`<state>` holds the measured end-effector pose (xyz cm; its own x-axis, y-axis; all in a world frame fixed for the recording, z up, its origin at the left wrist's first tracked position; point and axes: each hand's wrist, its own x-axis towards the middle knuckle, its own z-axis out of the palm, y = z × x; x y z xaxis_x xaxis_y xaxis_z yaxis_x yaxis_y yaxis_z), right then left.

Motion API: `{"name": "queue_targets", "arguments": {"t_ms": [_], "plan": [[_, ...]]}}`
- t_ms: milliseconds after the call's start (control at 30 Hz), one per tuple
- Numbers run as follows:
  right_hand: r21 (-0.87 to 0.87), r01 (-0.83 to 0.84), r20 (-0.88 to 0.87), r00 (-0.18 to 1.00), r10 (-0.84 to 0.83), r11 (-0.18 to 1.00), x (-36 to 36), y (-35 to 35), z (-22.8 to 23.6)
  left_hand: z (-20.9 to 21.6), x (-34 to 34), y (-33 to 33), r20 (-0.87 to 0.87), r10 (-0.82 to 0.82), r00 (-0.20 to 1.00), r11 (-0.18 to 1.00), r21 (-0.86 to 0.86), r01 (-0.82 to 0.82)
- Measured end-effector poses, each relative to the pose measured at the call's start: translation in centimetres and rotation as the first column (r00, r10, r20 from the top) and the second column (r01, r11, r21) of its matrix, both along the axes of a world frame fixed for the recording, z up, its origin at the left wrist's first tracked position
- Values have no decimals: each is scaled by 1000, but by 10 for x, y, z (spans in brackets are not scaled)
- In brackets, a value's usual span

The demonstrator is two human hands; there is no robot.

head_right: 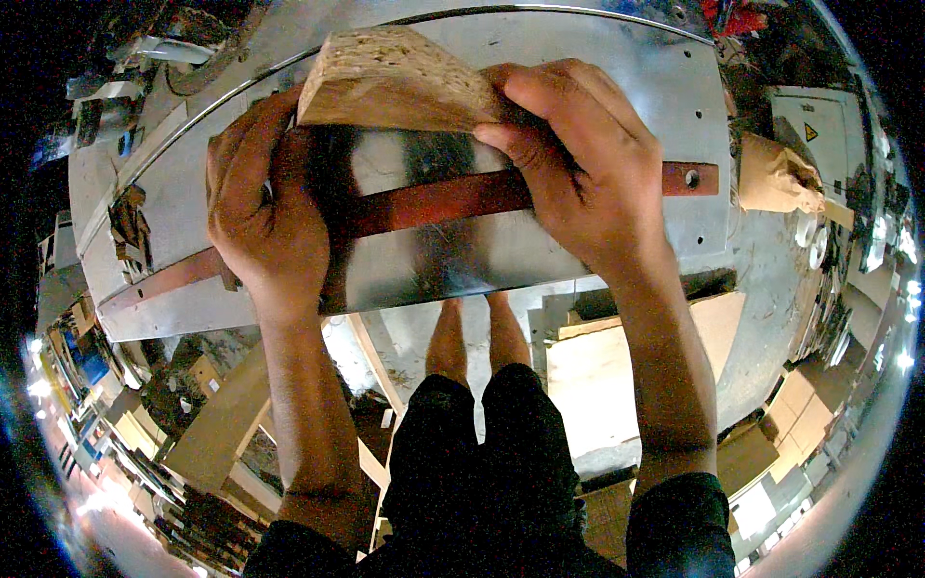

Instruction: The person applies adhesive strips to the edges of triangular wood pieces, using a heat gun to bond the material and then pressing it by hand.

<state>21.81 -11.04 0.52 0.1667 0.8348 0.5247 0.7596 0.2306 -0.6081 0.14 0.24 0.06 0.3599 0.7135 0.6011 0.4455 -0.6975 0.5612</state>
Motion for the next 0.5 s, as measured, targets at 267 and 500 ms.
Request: {"name": "queue_targets", "arguments": {"t_ms": [267, 500], "plan": [[12, 2, 1, 1000, -2, 1000, -1, -1, -1, 3, 1, -2, -69, 0, 998, 1000, -23, -2], [8, -1, -28, 1000, 2, 1000, -4, -2, -3, 2, 0, -6, -78, 19, 997, 1000, -21, -21]]}}
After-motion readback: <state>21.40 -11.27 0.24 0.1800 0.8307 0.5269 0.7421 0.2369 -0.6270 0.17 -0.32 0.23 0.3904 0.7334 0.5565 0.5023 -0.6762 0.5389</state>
